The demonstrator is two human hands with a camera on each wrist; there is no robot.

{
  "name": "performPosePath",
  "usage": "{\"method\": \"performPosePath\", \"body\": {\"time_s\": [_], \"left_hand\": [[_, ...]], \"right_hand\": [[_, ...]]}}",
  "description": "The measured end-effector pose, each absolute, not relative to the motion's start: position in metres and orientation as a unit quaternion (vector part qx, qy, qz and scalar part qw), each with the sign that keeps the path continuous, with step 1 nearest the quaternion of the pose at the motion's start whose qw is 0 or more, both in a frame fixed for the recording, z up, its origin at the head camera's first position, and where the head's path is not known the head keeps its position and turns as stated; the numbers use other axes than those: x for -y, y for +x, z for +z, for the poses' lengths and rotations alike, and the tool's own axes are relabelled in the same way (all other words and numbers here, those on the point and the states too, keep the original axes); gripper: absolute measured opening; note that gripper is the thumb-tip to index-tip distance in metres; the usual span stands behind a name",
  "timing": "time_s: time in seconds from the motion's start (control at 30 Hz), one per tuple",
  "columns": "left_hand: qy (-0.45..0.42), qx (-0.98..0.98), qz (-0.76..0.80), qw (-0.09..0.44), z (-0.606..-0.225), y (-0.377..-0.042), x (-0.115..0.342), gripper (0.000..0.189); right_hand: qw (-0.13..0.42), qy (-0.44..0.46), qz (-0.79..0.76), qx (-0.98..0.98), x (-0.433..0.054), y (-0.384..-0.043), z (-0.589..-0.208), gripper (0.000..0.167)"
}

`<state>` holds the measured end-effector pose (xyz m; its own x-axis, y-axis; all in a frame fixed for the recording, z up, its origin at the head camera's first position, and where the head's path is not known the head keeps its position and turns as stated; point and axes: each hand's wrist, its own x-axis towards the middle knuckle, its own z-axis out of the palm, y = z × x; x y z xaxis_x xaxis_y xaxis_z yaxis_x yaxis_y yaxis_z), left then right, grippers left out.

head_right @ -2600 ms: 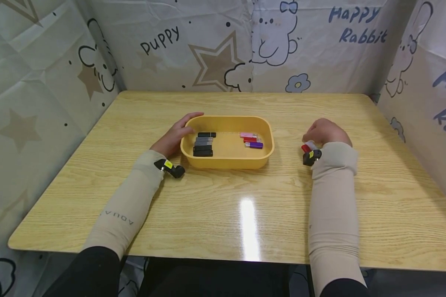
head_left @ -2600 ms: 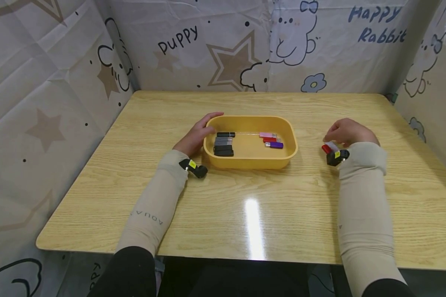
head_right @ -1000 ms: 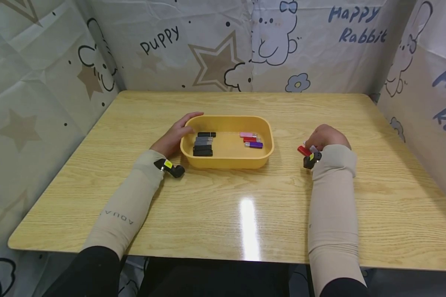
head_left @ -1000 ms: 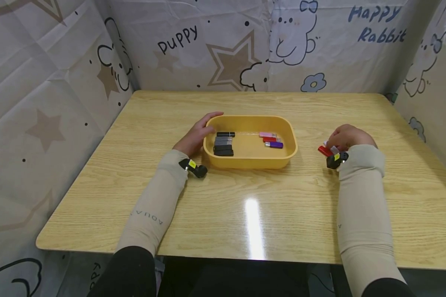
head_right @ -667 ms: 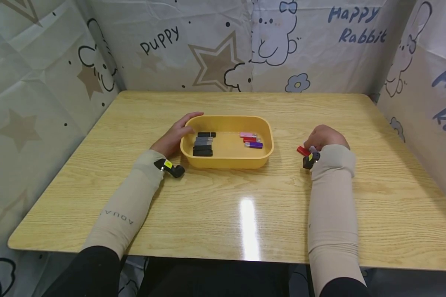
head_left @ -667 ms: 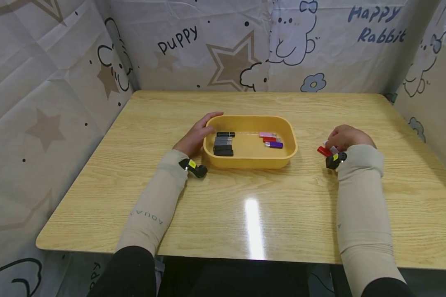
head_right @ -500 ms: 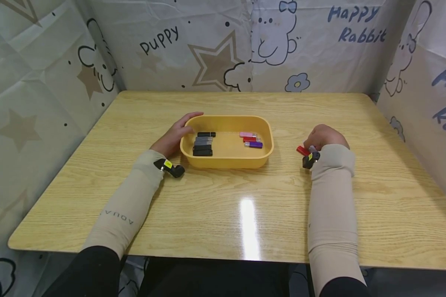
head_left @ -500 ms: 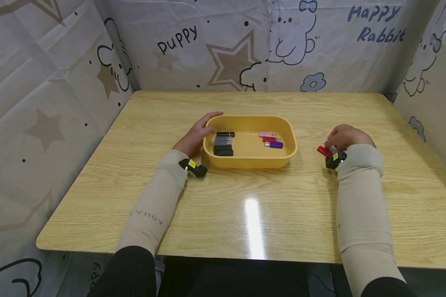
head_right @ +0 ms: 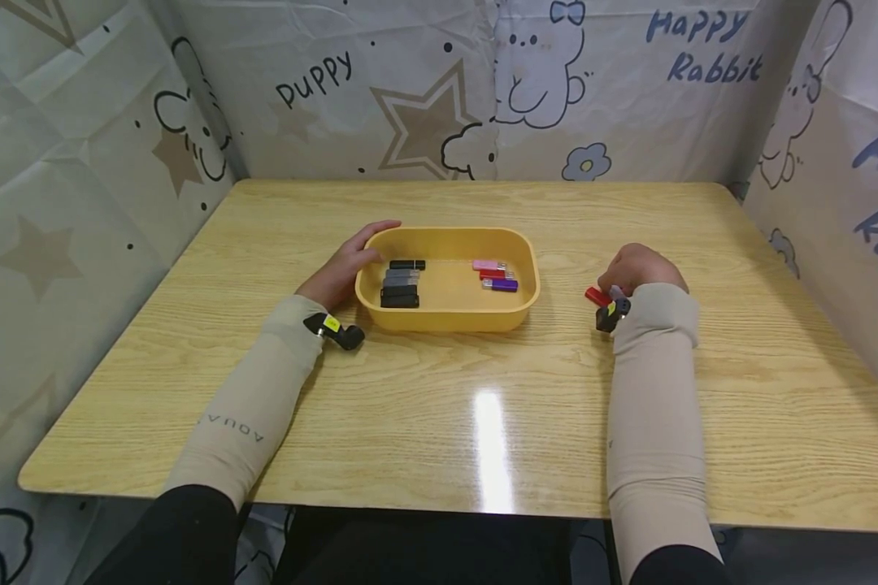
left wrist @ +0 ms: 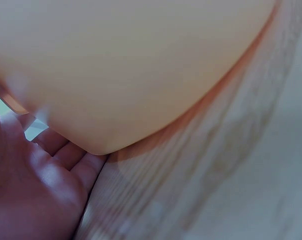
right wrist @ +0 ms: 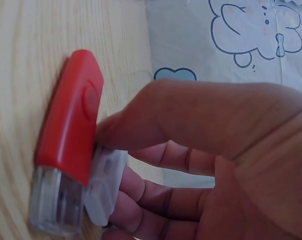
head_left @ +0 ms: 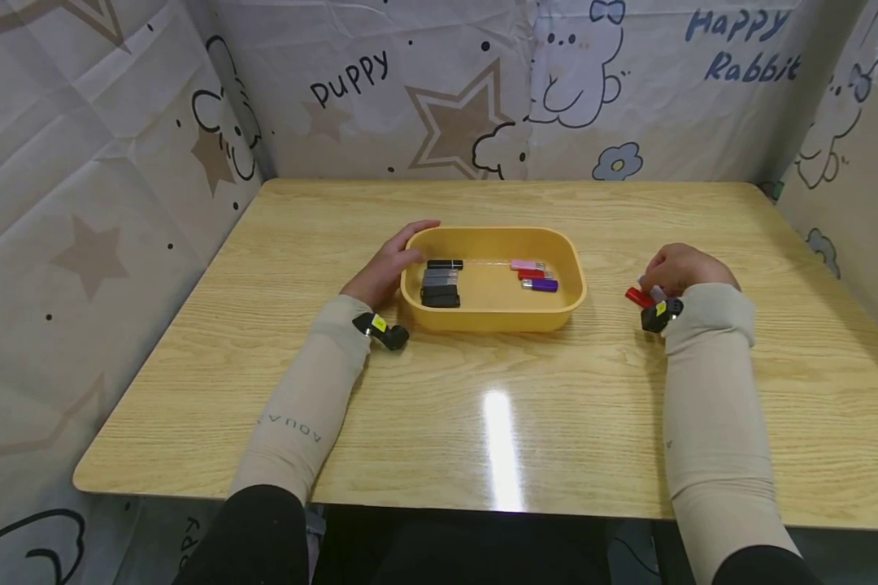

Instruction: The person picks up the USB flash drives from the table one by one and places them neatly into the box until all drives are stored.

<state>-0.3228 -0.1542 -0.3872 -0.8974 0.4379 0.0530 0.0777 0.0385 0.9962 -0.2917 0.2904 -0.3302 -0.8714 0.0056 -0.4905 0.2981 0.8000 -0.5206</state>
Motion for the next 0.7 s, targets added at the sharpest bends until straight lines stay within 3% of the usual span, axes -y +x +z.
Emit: {"method": "performPosePath", "body": {"time_s": [0.43, 0.7], "left_hand": [[0.185, -0.709, 0.668, 0.129, -0.390, -0.324, 0.154, 0.062], [0.184, -0.707, 0.671, 0.130, -0.390, -0.323, 0.154, 0.064]], "right_hand": [[0.223, 0.058, -0.312, -0.922, -0.288, -0.290, -0.325, 0.046], [0.213, -0.006, -0.285, -0.935, -0.282, -0.292, -0.313, 0.046]]}}
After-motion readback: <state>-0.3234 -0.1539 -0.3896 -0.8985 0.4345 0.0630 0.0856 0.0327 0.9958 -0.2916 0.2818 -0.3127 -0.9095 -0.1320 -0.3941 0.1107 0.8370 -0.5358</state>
